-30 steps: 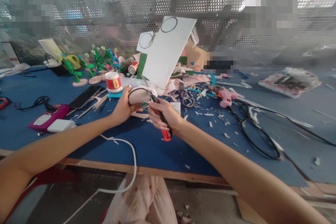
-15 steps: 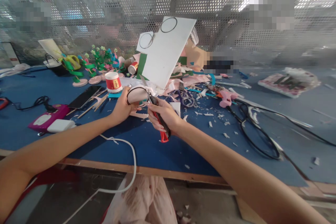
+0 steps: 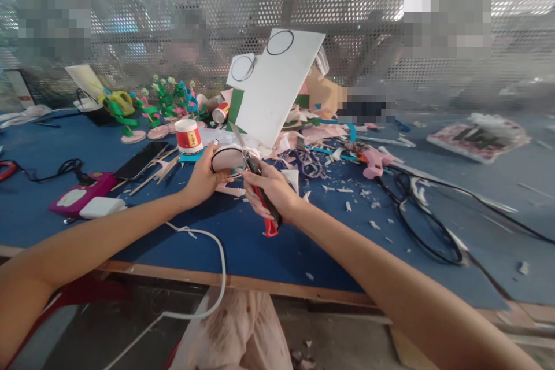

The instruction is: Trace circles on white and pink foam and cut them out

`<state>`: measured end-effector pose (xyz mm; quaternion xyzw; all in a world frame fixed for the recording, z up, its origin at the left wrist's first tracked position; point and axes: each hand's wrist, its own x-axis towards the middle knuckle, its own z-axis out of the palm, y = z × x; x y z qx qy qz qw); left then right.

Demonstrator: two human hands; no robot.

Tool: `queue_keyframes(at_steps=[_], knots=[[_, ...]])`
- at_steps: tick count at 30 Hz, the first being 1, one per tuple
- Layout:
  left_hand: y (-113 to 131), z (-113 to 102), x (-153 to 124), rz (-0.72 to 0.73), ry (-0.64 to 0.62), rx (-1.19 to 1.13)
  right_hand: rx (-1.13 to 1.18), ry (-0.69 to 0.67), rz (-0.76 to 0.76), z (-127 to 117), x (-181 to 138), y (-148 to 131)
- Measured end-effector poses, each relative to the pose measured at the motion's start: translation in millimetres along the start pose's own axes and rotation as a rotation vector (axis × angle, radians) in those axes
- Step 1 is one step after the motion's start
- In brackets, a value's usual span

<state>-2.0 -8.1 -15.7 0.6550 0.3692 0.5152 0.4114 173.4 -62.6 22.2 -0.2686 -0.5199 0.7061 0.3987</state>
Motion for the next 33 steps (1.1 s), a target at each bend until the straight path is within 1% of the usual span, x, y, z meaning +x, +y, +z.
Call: queue_keyframes(at_steps=[3, 5, 7, 11, 14, 18, 22, 27, 33], knots=[[-2.5, -1.3, 2.2, 0.026, 0.067, 0.001, -0.028, 0.002, -0.003, 2.1, -0.4, -0.2], [-3.1, -2.0, 2.8, 0.036, 0.08, 0.012, -0.04, -0.012, 0.011, 1.9, -0.3, 0.0], [-3.1, -2.2, 2.6, 0.037, 0.059, 0.026, -0.036, -0.027, 0.017, 0.9, -0.1, 0.1], [-2.6, -0.9, 1.2, 0.063, -0.028, 0.099, -0.024, -0.048, -0.005, 0.5, -0.8, -1.0], [-1.4, 0.5, 0.1, 0.085, -0.046, 0.121, -0.021, -0.028, -0.01, 2.7, -1.9, -2.9], [-0.5, 1.6, -1.2, 0.025, -0.009, 0.061, -0.024, 0.015, -0.03, 3.0, -1.1, -3.4], [-2.0, 1.8, -1.1, -0.02, 0.054, -0.014, -0.021, 0.015, -0.008, -1.6, 1.2, -1.8], [-3.3, 0.9, 1.2, 0.002, 0.114, -0.051, 0.005, 0.009, 0.044, -5.5, 1.9, -1.3], [-3.7, -1.2, 2.0, 0.031, 0.107, -0.065, 0.027, -0.014, 0.06, -4.2, 0.3, -4.4]])
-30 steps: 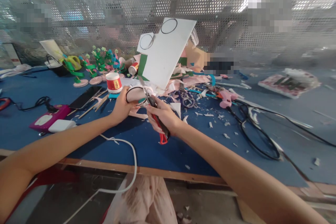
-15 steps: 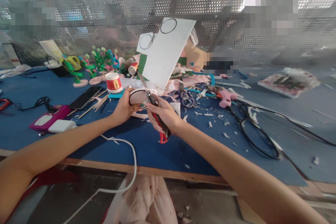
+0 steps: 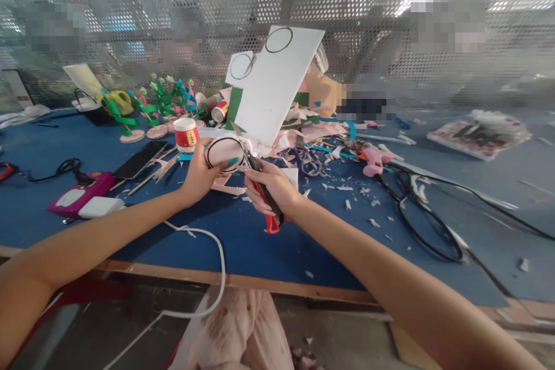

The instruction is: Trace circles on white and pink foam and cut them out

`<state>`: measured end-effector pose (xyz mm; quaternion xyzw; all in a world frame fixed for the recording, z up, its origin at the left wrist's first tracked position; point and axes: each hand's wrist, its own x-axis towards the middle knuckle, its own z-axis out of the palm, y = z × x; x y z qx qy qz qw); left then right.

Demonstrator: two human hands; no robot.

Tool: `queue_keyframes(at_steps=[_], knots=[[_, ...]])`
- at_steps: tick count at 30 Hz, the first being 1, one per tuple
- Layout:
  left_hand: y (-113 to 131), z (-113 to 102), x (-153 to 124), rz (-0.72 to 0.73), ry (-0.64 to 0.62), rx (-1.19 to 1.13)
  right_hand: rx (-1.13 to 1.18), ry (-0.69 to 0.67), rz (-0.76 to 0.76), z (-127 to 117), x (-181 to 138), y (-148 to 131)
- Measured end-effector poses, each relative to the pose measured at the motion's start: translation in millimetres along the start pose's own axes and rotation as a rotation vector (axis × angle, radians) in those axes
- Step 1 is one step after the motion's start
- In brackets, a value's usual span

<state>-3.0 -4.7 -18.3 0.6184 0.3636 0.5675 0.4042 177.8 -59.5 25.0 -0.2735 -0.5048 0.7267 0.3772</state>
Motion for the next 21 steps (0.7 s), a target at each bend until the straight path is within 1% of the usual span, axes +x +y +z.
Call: queue_keyframes(at_steps=[5, 11, 18, 21], knots=[[-1.2, -1.5, 0.0, 0.023, -0.014, 0.049, -0.01, -0.002, -0.001, -0.1, -0.1, 0.5], [-2.0, -2.8, 0.4, 0.045, -0.064, 0.119, -0.028, -0.007, -0.012, -0.3, 0.1, 1.9], [3.4, -7.2, 0.1, 0.174, -0.036, 0.433, -0.06, -0.003, -0.048, -2.1, 0.3, 4.4], [7.7, -6.9, -0.5, 0.198, -0.052, 0.5, -0.075, -0.003, -0.058, -2.1, 0.1, 5.0]])
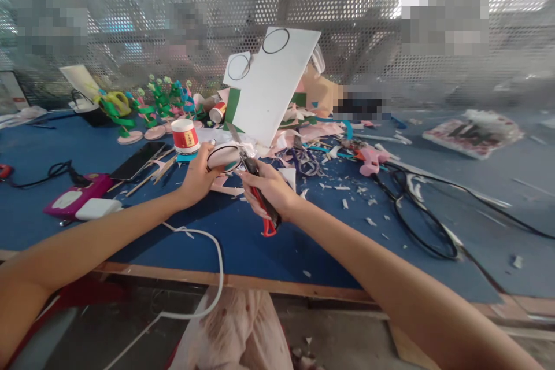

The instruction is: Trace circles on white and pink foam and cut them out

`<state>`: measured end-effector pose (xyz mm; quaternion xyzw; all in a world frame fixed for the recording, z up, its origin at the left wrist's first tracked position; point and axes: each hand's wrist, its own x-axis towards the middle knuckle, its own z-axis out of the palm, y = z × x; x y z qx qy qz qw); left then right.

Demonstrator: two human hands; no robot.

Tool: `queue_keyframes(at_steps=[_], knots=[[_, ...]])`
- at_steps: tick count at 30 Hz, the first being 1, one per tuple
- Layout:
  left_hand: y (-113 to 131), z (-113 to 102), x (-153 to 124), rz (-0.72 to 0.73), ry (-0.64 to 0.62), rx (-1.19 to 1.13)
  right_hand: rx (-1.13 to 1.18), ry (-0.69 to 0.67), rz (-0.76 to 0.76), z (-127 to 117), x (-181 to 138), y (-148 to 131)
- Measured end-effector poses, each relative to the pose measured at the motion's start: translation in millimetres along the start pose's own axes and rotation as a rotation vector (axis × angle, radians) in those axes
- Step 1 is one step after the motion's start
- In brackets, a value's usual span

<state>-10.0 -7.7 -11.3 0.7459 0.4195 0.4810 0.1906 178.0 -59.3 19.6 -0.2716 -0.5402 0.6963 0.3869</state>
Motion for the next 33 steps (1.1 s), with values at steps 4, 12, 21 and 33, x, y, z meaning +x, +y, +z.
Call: queue_keyframes(at_steps=[4, 12, 21, 33], knots=[[1.9, 0.4, -0.5, 0.016, -0.03, -0.003, -0.005, 0.003, 0.002, 1.5, -0.3, -0.5], [2.8, -1.4, -0.9, 0.111, -0.071, -0.034, -0.013, 0.029, -0.022, 5.6, -0.1, -0.8], [-5.5, 8.7, -0.1, -0.117, 0.08, -0.239, 0.091, 0.032, -0.035, 3.3, -0.1, -3.4], [-3.1, 7.6, -1.2, -0.081, 0.096, -0.099, 0.088, -0.046, 0.037, -3.8, 4.2, 0.0]])
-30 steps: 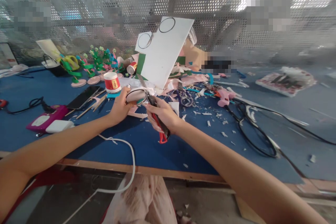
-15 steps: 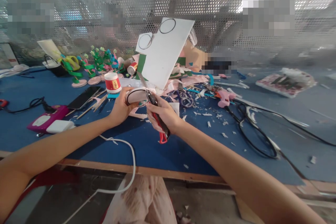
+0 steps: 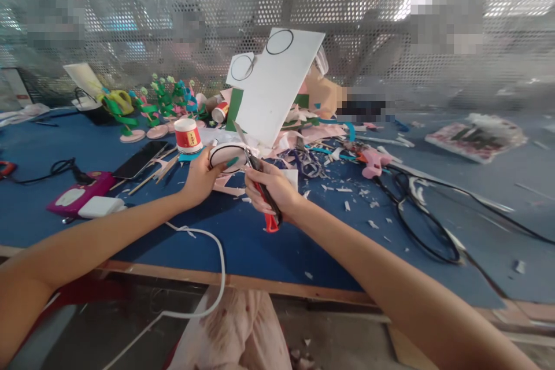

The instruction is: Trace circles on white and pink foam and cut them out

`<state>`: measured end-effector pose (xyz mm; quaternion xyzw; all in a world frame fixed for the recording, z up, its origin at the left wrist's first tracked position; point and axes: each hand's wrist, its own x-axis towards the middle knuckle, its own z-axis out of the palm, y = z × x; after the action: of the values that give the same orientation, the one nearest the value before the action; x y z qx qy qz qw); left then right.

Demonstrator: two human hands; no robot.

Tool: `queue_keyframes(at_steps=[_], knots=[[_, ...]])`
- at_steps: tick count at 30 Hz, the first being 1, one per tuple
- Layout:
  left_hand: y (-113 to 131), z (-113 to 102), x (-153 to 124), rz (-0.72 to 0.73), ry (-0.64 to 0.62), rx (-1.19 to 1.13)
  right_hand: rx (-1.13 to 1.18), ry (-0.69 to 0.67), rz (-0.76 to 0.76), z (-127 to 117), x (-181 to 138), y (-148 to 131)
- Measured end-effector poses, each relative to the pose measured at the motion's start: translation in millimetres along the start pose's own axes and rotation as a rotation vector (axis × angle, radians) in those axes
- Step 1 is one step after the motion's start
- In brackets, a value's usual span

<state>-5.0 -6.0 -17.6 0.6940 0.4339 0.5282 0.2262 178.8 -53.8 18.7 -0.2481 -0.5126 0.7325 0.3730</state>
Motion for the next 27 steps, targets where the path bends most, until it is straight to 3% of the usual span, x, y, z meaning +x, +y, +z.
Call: queue_keyframes(at_steps=[5, 14, 27], knots=[[-8.5, -0.9, 3.9, 0.023, 0.034, -0.033, 0.006, -0.002, 0.004, 1.7, -0.2, 1.0], [-13.7, -3.1, 5.3, 0.045, -0.018, 0.026, -0.006, 0.019, 0.0, 2.6, -1.5, 2.5], [-2.2, -5.6, 3.3, 0.053, -0.056, 0.071, 0.014, 0.006, -0.001, 3.5, -2.6, 1.5]])
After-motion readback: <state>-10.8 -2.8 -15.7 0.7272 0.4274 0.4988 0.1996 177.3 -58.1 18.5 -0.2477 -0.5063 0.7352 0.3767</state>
